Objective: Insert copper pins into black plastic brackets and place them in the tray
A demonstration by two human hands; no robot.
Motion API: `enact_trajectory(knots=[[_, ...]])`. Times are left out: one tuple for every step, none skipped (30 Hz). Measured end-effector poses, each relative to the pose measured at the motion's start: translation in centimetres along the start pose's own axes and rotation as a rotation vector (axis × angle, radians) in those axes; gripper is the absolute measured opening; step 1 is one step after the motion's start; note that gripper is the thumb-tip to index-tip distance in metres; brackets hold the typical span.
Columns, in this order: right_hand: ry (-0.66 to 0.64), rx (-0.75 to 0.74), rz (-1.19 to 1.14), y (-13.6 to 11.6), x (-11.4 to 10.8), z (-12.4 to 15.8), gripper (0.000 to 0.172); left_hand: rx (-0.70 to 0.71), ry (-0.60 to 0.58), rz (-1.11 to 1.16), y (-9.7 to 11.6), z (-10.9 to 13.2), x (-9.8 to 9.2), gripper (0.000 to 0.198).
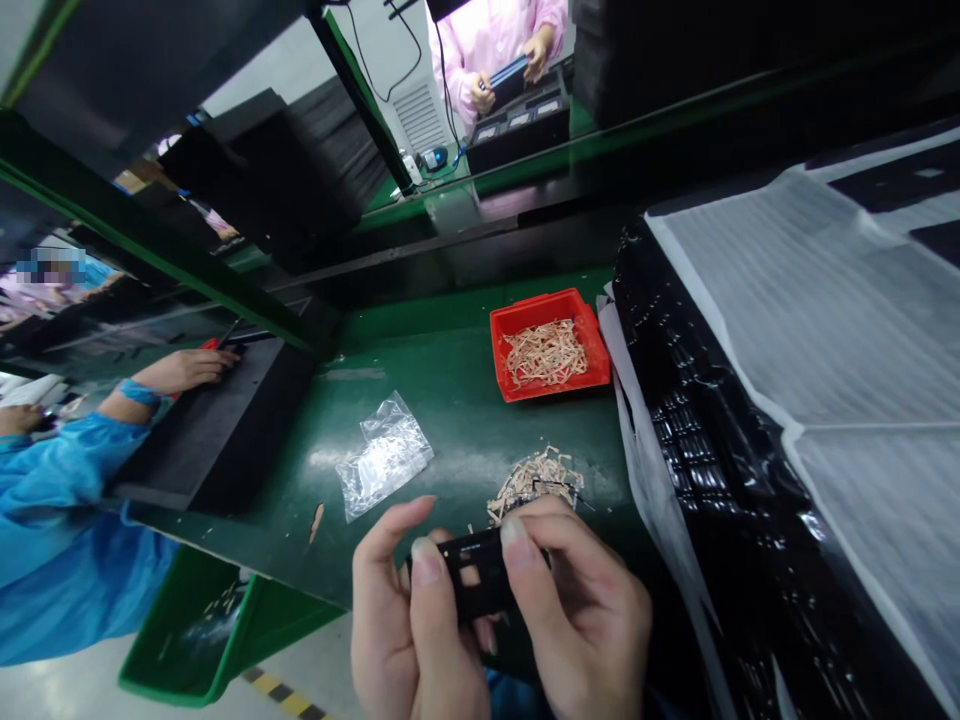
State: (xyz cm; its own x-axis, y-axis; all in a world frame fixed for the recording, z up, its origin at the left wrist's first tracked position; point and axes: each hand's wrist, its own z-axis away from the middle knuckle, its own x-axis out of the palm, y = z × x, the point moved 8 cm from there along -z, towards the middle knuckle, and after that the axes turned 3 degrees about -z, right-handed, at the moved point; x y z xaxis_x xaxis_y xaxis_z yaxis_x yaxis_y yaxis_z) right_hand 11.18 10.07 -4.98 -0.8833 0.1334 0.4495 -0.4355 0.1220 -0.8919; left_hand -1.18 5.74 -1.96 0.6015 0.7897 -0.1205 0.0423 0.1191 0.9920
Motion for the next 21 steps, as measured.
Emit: enact_trajectory(knots=[[0.001,-0.003,-0.002,0.0,0.0,0.0,0.025,-0.002,-0.043,0.008,-0.2,-0.2,0.1,0.016],[0.002,-0.005,-0.003,0.0,0.0,0.0,0.024,0.002,-0.085,0.001,-0.3,-0.4,0.2,0.018],[0.001,-0.008,-0.002,-0.1,-0.1,0.0,0.024,0.010,-0.118,-0.025,-0.3,-0.5,0.3,0.021],[-0.003,-0.012,0.001,-0.1,-0.1,-0.1,0.024,0.023,-0.142,-0.065,-0.3,-0.6,0.3,0.023],[-0.009,-0.018,0.004,-0.1,-0.2,-0.1,0.024,0.038,-0.157,-0.110,-0.2,-0.7,0.4,0.023],[-0.017,-0.028,0.010,-0.2,-0.2,-0.2,0.024,0.055,-0.164,-0.148,0.0,-0.8,0.4,0.023],[-0.035,-0.046,0.019,-0.3,-0.2,-0.3,0.024,0.070,-0.164,-0.172,0.1,-0.8,0.4,0.022],[-0.054,-0.067,0.030,-0.5,-0.2,-0.3,0.023,0.079,-0.161,-0.183,0.3,-0.9,0.4,0.021],[-0.069,-0.086,0.041,-0.6,-0.1,-0.3,0.022,0.087,-0.152,-0.187,0.4,-0.9,0.4,0.021],[-0.078,-0.097,0.050,-0.7,-0.1,-0.4,0.021,0.094,-0.143,-0.196,0.6,-1.0,0.3,0.021],[-0.080,-0.101,0.054,-0.7,-0.1,-0.4,0.021,0.096,-0.141,-0.214,0.7,-1.1,0.3,0.021],[-0.077,-0.098,0.052,-0.7,-0.1,-0.4,0.021,0.097,-0.149,-0.240,0.7,-1.2,0.3,0.023],[-0.069,-0.091,0.045,-0.7,-0.1,-0.4,0.020,0.096,-0.164,-0.269,0.7,-1.3,0.3,0.025],[-0.062,-0.084,0.036,-0.7,-0.1,-0.4,0.021,0.095,-0.181,-0.296,0.7,-1.4,0.3,0.028],[-0.065,-0.081,0.028,-0.8,-0.1,-0.3,0.021,0.093,-0.197,-0.314,0.7,-1.5,0.3,0.031],[-0.072,-0.078,0.021,-0.8,0.0,-0.3,0.021,0.089,-0.209,-0.318,0.7,-1.6,0.3,0.033],[-0.080,-0.075,0.014,-0.8,0.1,-0.2,0.020,0.084,-0.215,-0.311,0.7,-1.6,0.2,0.034],[-0.087,-0.071,0.008,-0.8,0.2,-0.2,0.020,0.081,-0.222,-0.298,0.7,-1.7,0.1,0.034],[-0.095,-0.067,0.001,-0.8,0.3,-0.1,0.020,0.082,-0.231,-0.286,0.8,-1.7,0.1,0.032],[-0.101,-0.063,-0.005,-0.8,0.3,-0.1,0.019,0.089,-0.242,-0.276,0.9,-1.8,0.2,0.030],[-0.107,-0.060,-0.010,-0.8,0.4,-0.1,0.019,0.104,-0.254,-0.273,1.0,-1.8,0.3,0.028]])
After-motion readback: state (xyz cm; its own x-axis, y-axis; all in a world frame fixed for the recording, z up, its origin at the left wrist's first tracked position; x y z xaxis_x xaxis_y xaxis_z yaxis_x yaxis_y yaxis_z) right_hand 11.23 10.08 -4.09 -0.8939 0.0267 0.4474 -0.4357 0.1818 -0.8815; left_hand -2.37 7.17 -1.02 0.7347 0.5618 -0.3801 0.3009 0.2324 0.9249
